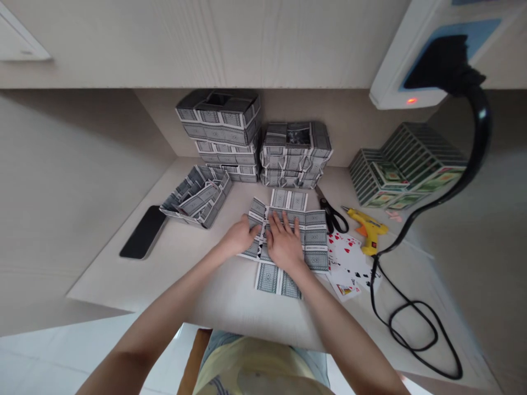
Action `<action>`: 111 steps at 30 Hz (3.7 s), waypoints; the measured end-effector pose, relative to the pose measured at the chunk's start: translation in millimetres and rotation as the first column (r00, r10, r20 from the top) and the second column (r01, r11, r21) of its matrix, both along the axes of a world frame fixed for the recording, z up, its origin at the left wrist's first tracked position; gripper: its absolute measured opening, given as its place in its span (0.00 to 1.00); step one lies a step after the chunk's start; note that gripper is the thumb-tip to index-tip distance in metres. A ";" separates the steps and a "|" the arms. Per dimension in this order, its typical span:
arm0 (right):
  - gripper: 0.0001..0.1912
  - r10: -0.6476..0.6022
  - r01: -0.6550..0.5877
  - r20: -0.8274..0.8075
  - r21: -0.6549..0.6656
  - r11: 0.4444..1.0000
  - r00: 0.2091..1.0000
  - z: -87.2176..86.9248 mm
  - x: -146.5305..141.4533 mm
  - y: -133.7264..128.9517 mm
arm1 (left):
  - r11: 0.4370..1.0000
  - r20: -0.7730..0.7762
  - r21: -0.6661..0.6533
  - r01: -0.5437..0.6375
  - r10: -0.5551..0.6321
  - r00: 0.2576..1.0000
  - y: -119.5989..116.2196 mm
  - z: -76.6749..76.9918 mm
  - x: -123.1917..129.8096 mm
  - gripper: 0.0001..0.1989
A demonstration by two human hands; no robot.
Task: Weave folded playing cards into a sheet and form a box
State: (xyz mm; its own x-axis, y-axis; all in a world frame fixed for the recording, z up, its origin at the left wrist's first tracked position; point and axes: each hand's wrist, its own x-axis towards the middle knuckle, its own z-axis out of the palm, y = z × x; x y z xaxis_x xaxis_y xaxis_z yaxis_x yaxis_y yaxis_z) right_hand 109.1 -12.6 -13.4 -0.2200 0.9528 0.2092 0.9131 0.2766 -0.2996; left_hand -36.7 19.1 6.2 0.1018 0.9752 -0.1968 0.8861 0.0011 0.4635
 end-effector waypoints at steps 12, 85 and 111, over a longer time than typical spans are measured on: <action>0.24 0.051 -0.050 -0.033 0.036 0.998 0.998 -2.7 -0.9 -0.6 | 0.995 0.010 0.090 -0.051 0.051 0.999 20.9 -10.4 2.2 0.13; 0.16 -0.387 0.343 -0.068 -0.341 0.875 0.919 9.3 74.0 27.7 | 0.957 0.931 -0.136 -0.257 0.213 0.298 44.8 -22.9 26.4 0.18; 0.20 -0.219 0.146 -0.825 -0.167 0.975 0.521 -3.7 57.1 78.3 | 0.978 0.865 -0.085 -0.191 0.167 0.473 68.9 -11.6 30.2 0.11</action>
State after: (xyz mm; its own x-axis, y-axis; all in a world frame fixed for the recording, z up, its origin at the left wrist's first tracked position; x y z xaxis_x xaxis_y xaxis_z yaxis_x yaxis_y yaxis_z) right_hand 166.2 65.7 -17.1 0.2008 0.9702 0.1354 0.2640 0.0795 -0.9612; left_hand -6.4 88.1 -5.4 0.0312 0.9953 -0.0919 0.0205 0.0912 0.9956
